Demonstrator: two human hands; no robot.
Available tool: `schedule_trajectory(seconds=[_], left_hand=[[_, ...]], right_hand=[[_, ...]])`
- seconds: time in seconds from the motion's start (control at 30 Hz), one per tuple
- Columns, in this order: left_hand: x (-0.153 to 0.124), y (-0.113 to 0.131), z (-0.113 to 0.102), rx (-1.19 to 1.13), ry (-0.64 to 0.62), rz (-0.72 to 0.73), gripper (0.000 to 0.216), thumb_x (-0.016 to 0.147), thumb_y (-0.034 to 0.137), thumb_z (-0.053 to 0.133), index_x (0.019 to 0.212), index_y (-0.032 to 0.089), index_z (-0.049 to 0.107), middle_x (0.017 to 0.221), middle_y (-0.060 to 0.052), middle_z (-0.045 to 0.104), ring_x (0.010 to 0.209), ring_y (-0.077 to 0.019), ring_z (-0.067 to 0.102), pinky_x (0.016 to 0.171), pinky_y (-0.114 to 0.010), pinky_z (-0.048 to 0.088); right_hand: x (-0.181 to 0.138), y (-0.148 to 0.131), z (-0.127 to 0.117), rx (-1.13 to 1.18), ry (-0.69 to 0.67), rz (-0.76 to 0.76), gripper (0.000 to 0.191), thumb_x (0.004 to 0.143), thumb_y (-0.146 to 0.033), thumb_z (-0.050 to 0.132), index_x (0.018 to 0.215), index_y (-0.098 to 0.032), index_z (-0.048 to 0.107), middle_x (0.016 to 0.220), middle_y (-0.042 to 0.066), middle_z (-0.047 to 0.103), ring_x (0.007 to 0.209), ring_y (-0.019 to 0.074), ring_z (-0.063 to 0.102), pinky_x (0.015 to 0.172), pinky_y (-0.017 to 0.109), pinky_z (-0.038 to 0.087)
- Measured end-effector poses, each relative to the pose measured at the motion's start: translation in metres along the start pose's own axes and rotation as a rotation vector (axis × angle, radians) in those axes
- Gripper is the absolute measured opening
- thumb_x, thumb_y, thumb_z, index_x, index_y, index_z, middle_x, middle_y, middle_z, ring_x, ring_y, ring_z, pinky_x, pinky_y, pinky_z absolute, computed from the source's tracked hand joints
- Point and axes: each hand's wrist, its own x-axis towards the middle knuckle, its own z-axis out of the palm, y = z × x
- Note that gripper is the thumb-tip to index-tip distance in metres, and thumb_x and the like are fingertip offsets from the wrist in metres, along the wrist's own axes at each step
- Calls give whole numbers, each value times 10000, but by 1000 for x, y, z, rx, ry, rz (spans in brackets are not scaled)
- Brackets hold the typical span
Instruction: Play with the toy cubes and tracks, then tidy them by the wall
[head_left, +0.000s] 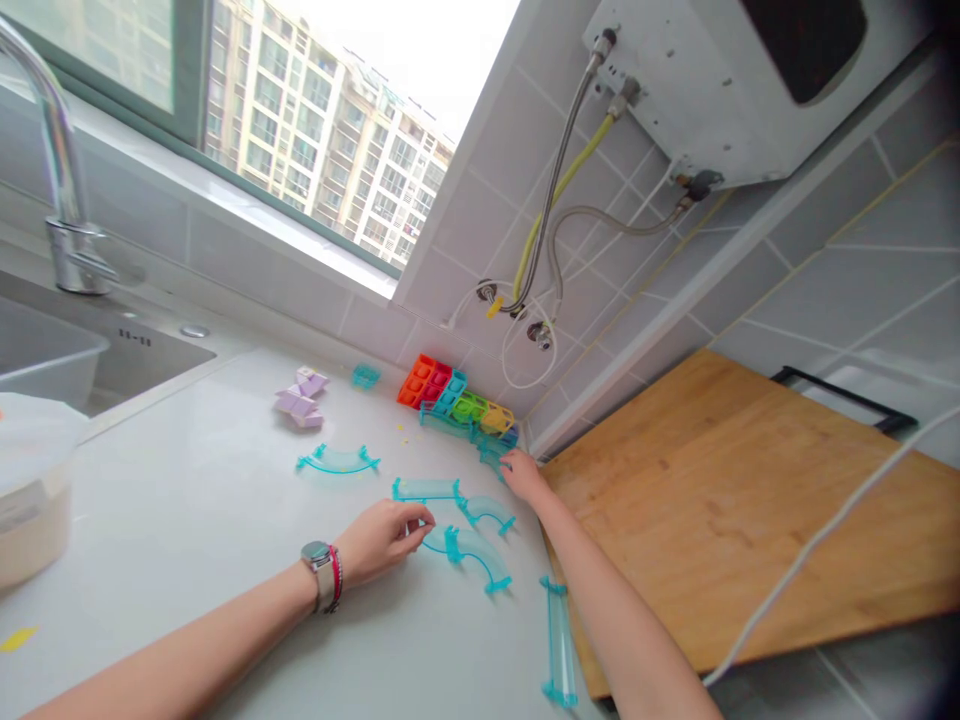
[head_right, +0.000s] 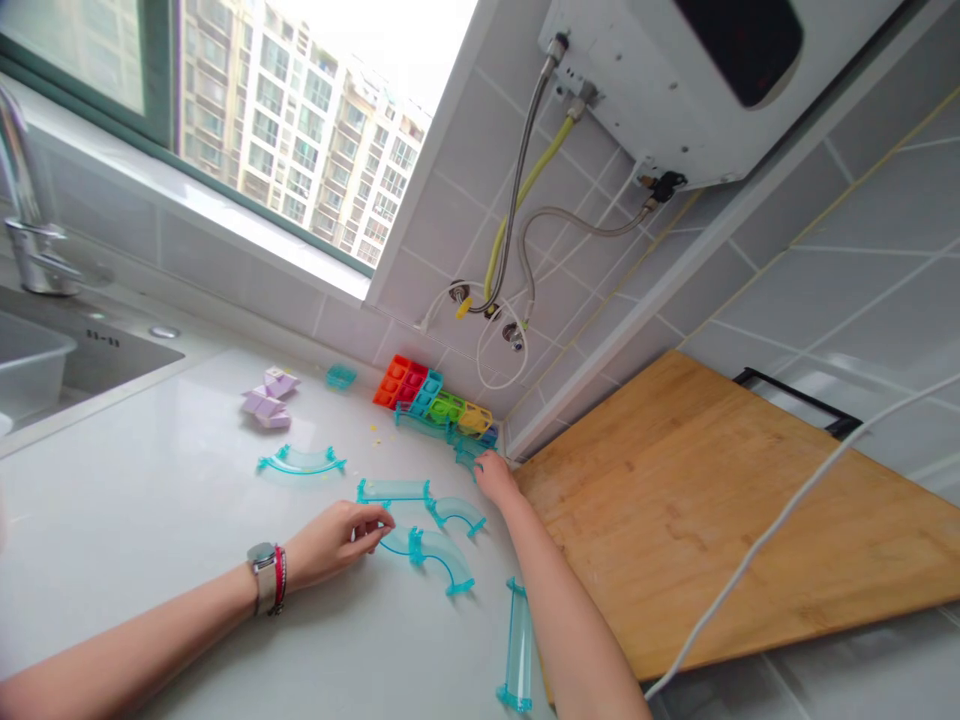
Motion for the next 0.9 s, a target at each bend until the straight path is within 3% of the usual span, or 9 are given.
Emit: schedule_trajectory(seconds=[0.5,0.9], left_hand=[[1,2,-5,34,6,4,307,974,380,497,965,211,752,693,-16,734,574,-148,612,613,-241,465],[0,5,-5,2,5,14,310,973,391,497,956,211,749,715,-22,743,568,-147,614,611,-242,474]], right_hand=[[-30,-6,-17,-29,-171,83,234,997,-356,639,1120,-161,678,1125,67,701,946,193,692,838,382,596],[-52,11,-26,-11,-168,184,215,1002,-363,630,1045,-161,690,1025,47,714,825,155,686,750,322,597]])
